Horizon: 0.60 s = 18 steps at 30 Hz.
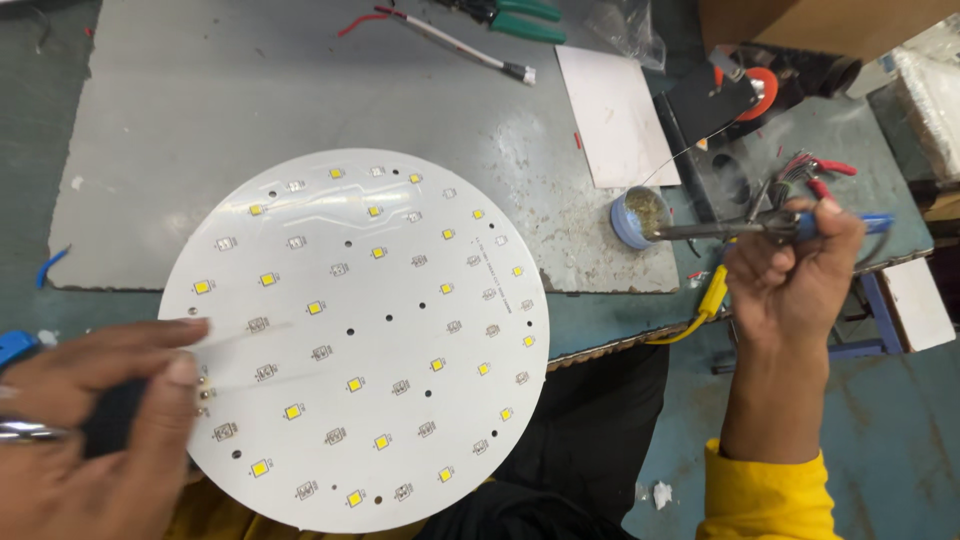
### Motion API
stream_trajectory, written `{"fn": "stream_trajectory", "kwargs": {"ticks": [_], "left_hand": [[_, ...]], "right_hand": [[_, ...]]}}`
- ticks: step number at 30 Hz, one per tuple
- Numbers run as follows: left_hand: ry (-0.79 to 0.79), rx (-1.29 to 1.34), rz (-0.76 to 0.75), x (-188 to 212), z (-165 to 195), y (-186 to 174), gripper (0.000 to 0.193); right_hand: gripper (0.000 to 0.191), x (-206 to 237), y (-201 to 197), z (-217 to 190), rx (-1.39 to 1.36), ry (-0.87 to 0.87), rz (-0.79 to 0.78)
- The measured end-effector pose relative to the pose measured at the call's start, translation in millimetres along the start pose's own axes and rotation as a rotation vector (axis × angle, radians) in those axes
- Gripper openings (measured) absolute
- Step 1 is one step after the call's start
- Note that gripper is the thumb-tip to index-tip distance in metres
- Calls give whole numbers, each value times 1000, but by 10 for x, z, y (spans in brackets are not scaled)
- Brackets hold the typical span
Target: The person solders wires onto a round LED light panel at a workbench. They hold the soldering iron in one hand and solder wire in the other, dip the wire in flux, apply solder to connection points on the board, and use pliers to trim and position the wire ends.
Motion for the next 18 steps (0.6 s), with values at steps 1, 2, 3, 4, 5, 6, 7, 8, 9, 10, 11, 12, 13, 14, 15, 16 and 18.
{"fn": "stream_trajectory", "kwargs": {"ticks": [1,2,3,4,5,6,7,8,9,10,11,12,13,14,15,16,18], "left_hand": [[46,-92,-20,-49,124,0,11],[91,-184,-41,-89,241,11,10],[135,-277,-62,-121,349,40,10],[173,-301,-46,-144,439,52,9],[209,-327,-29,-158,517,67,8],[242,-354,-12,-165,584,76,8],[264,-366,-24,-183,626,100,8],[283,-380,-36,-202,659,122,8],[299,-395,-48,-205,685,127,9],[293,-384,-66,-203,692,120,10],[283,-374,-84,-203,694,118,12],[271,-365,-102,-202,694,113,14],[280,-348,-103,-192,709,100,15],[288,-330,-105,-186,726,95,16],[299,-311,-108,-179,744,89,17],[311,-312,-102,-168,764,78,14],[344,-311,-93,-159,800,59,8]], "right_hand": [[29,16,-51,27,-33,29,-6],[30,37,-104,59,-66,58,-12],[31,62,-171,80,-88,69,1],[31,88,-235,104,-112,81,13],[31,115,-292,133,-137,96,24],[32,133,-317,149,-160,99,-2],[32,148,-329,161,-185,104,-30],[32,159,-325,177,-212,111,-59],[32,167,-330,178,-201,100,-58],[32,171,-317,181,-194,92,-57],[32,171,-287,194,-191,88,-58],[32,165,-223,197,-177,77,-84],[33,159,-146,195,-163,67,-111],[33,156,-72,208,-158,61,-117],[34,153,11,223,-152,56,-122],[35,162,84,240,-153,53,-106],[34,189,249,278,-107,22,-92]]}}
Point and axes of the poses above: each hand's wrist, its own x-axis away from the middle knuckle, its own y-axis out of the palm, z = x × y, the point moved 7 cm from there along -x, towards the middle knuckle, and after that the axes turned 13 degrees about -z, right-handed, at the moved point
